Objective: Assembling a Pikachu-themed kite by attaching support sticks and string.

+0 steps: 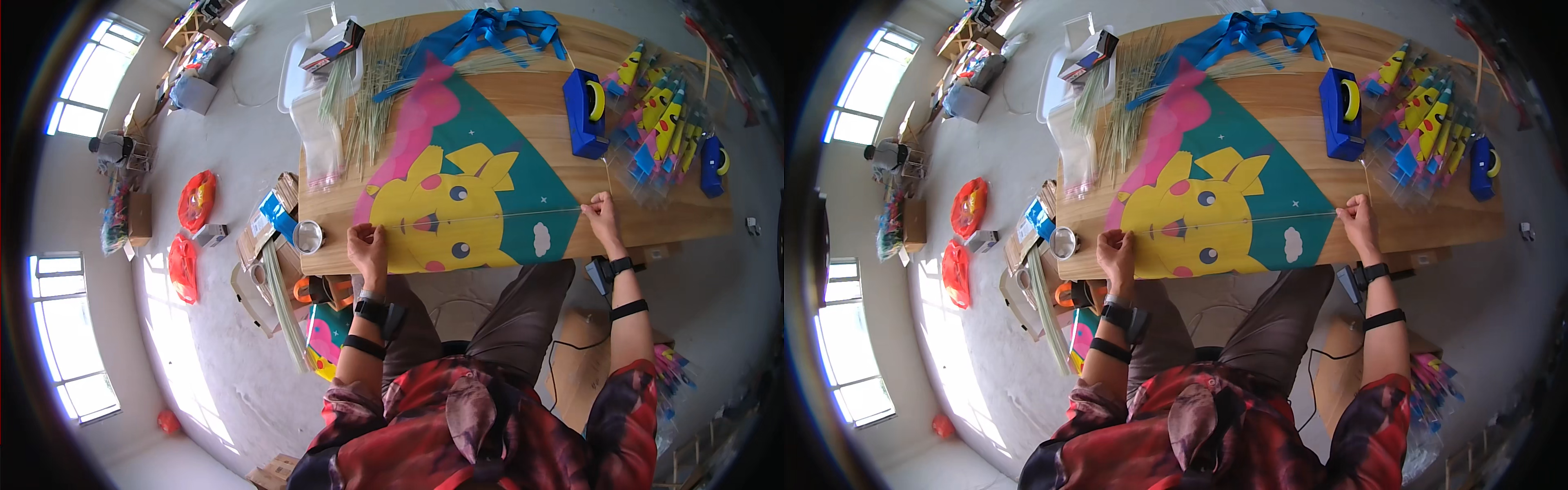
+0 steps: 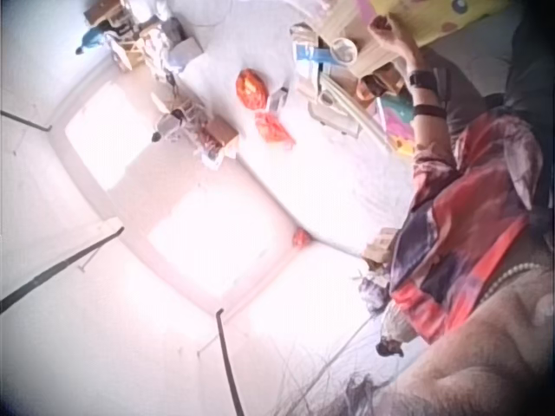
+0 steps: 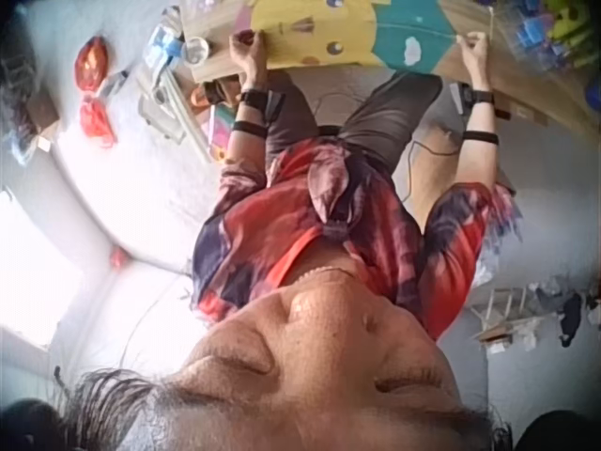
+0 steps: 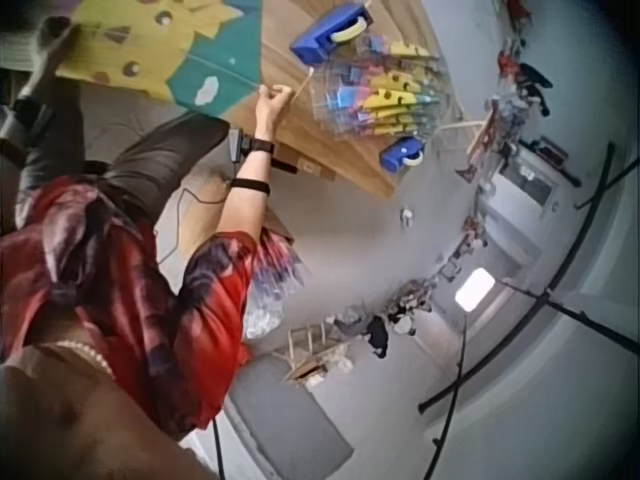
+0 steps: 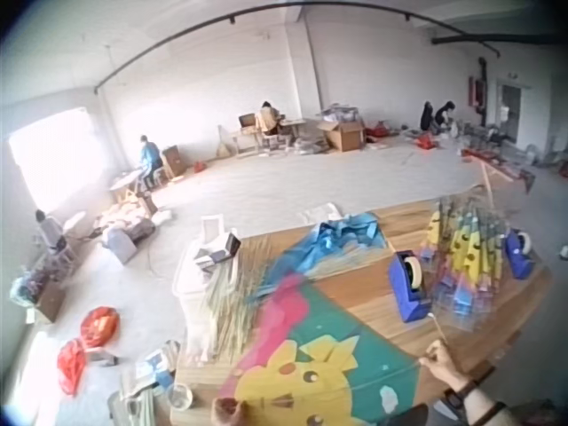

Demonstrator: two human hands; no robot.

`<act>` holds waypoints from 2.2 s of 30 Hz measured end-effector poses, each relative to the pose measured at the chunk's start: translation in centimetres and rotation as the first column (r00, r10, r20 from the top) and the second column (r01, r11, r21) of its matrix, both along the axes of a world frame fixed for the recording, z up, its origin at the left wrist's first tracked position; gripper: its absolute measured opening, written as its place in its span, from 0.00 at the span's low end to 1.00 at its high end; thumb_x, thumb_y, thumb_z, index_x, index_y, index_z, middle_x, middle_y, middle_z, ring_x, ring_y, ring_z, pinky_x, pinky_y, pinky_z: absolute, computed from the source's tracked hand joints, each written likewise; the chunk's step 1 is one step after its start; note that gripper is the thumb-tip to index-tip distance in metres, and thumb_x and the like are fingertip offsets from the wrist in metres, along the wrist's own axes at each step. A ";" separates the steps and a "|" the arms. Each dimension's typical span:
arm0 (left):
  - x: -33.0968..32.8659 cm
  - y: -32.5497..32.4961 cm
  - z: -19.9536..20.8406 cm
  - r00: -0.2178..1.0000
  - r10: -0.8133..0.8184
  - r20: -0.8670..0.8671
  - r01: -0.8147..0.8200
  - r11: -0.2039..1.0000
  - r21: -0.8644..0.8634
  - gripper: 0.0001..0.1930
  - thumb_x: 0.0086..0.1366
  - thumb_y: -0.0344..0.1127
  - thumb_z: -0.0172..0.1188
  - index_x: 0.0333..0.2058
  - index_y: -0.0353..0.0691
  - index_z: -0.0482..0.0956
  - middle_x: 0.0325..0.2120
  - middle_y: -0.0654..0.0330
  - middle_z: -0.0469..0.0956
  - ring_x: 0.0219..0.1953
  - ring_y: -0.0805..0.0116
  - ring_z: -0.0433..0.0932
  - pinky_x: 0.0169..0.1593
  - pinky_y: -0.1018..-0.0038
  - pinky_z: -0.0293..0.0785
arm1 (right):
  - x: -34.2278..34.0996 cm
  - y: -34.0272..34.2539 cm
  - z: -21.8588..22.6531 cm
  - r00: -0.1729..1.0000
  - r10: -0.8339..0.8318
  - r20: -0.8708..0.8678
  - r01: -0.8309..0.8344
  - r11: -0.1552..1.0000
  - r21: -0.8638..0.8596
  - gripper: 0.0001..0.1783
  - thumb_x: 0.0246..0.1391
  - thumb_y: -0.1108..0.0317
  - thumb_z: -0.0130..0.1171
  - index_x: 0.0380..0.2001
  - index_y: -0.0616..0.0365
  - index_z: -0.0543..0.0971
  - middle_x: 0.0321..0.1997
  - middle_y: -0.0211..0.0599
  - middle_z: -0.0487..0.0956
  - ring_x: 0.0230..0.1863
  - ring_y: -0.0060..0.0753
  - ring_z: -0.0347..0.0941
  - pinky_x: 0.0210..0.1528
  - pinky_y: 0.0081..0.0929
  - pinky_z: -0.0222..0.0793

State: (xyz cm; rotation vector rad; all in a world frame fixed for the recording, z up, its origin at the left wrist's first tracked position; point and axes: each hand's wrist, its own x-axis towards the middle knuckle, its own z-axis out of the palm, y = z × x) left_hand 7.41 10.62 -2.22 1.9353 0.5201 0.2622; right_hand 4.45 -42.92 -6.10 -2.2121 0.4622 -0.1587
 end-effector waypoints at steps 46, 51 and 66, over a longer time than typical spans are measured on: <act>-3.2 -3.5 2.2 0.796 -0.598 -0.096 0.485 0.534 0.693 0.35 0.68 0.42 0.60 0.70 0.38 0.61 0.73 0.50 0.57 0.76 0.50 0.52 0.75 0.53 0.47 | 0.1 1.4 2.0 1.000 -0.010 0.023 0.014 0.979 -0.205 0.19 0.51 0.69 0.73 0.38 0.56 0.72 0.28 0.37 0.81 0.31 0.41 0.81 0.38 0.38 0.75; -4.4 -3.8 2.9 0.726 -0.622 -0.292 0.606 0.377 0.700 0.39 0.70 0.51 0.58 0.74 0.41 0.57 0.76 0.51 0.52 0.78 0.51 0.45 0.77 0.51 0.37 | 0.3 1.6 2.4 0.999 -0.044 -0.029 0.038 0.983 -0.182 0.19 0.50 0.70 0.73 0.38 0.58 0.72 0.29 0.38 0.81 0.33 0.40 0.81 0.39 0.37 0.76; -4.5 -3.4 2.0 0.724 -0.632 -0.278 0.581 0.340 0.739 0.39 0.70 0.54 0.57 0.73 0.43 0.58 0.76 0.53 0.53 0.78 0.50 0.46 0.77 0.51 0.39 | -0.9 3.0 3.4 0.985 0.080 0.153 -0.039 0.966 -0.257 0.18 0.55 0.74 0.68 0.41 0.56 0.69 0.30 0.43 0.79 0.34 0.52 0.78 0.37 0.45 0.72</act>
